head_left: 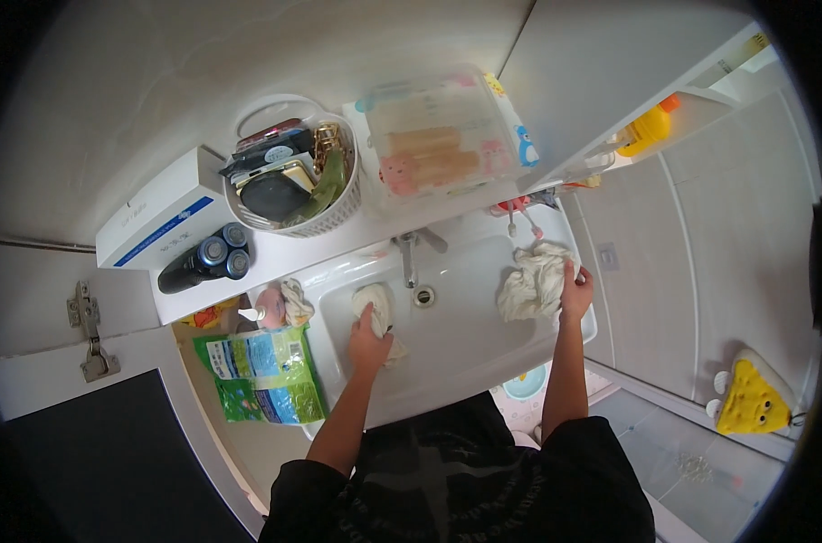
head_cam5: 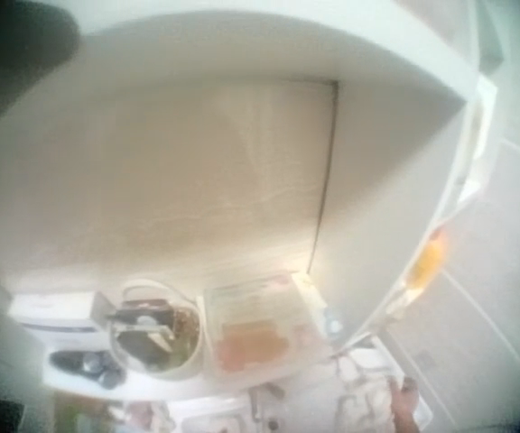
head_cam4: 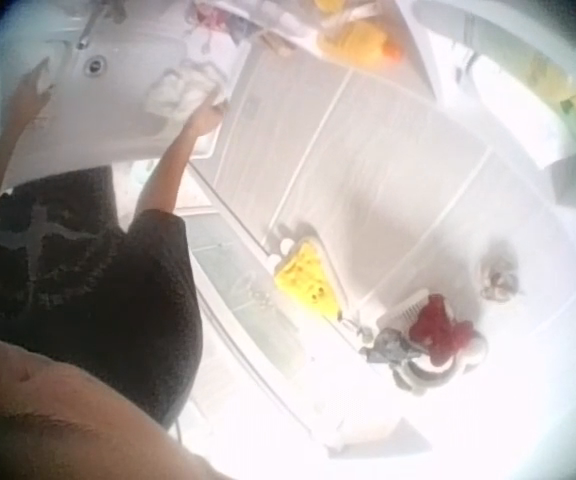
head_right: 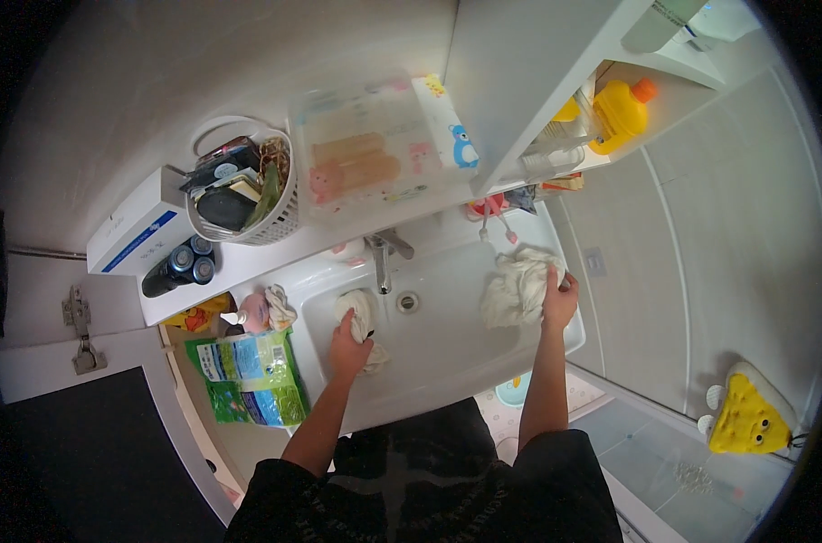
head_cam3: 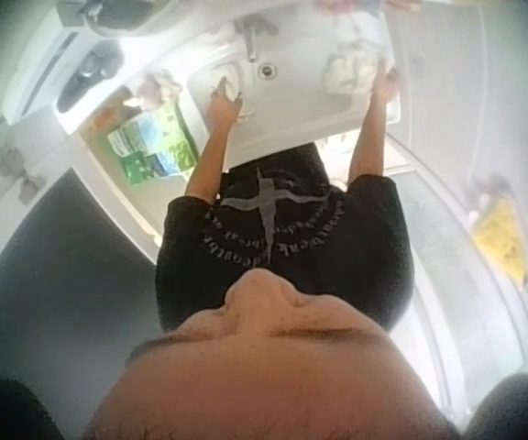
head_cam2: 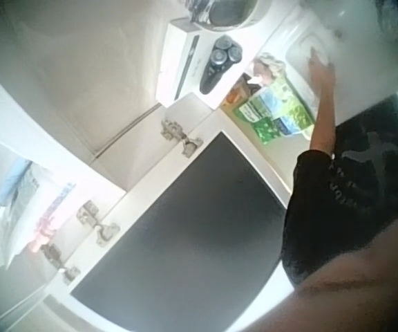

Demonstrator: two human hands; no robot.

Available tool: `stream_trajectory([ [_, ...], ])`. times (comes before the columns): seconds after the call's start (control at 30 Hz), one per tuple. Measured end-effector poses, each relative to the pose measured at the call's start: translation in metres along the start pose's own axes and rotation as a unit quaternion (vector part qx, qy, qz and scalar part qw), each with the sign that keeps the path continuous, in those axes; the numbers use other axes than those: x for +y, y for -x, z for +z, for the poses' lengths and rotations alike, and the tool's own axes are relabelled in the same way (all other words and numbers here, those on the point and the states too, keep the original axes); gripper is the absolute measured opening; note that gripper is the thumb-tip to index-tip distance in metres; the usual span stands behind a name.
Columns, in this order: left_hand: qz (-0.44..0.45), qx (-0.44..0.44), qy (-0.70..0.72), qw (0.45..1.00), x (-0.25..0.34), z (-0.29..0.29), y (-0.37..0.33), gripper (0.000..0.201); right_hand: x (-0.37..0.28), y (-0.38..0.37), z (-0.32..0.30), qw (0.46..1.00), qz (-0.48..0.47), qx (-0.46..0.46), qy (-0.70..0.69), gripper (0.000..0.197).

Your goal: The person washes and wrings out cloths in a bathroom sink by hand, repeatedly rubbing, unfolding, and twisting the fabric.

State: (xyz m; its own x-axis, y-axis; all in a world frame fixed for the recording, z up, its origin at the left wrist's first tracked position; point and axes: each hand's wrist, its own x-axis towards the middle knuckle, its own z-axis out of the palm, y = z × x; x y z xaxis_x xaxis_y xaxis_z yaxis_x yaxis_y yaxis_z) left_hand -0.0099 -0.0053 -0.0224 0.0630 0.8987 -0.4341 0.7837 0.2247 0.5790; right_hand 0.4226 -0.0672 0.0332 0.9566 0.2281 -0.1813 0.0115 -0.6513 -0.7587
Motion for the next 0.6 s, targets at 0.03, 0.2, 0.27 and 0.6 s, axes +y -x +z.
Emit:
stream_trajectory([
  [0.03,0.009,-0.002,0.033,0.999,0.002,0.001,-0.002,0.082,0.003,-0.001,-0.006,1.000,0.014,-0.016,-0.015,0.060],
  [0.2,-0.002,-0.111,0.317,0.942,0.008,0.018,-0.010,0.078,0.016,0.005,-0.007,0.998,-0.018,-0.047,-0.033,0.057],
  [0.27,-0.003,-0.151,0.410,0.899,0.022,0.025,-0.007,0.076,0.023,0.001,-0.008,0.997,-0.010,-0.068,-0.044,0.057],
  [0.6,0.107,-0.122,0.397,0.903,0.059,0.015,-0.005,0.087,-0.029,0.065,-0.001,0.878,-0.458,0.064,0.122,0.052],
])
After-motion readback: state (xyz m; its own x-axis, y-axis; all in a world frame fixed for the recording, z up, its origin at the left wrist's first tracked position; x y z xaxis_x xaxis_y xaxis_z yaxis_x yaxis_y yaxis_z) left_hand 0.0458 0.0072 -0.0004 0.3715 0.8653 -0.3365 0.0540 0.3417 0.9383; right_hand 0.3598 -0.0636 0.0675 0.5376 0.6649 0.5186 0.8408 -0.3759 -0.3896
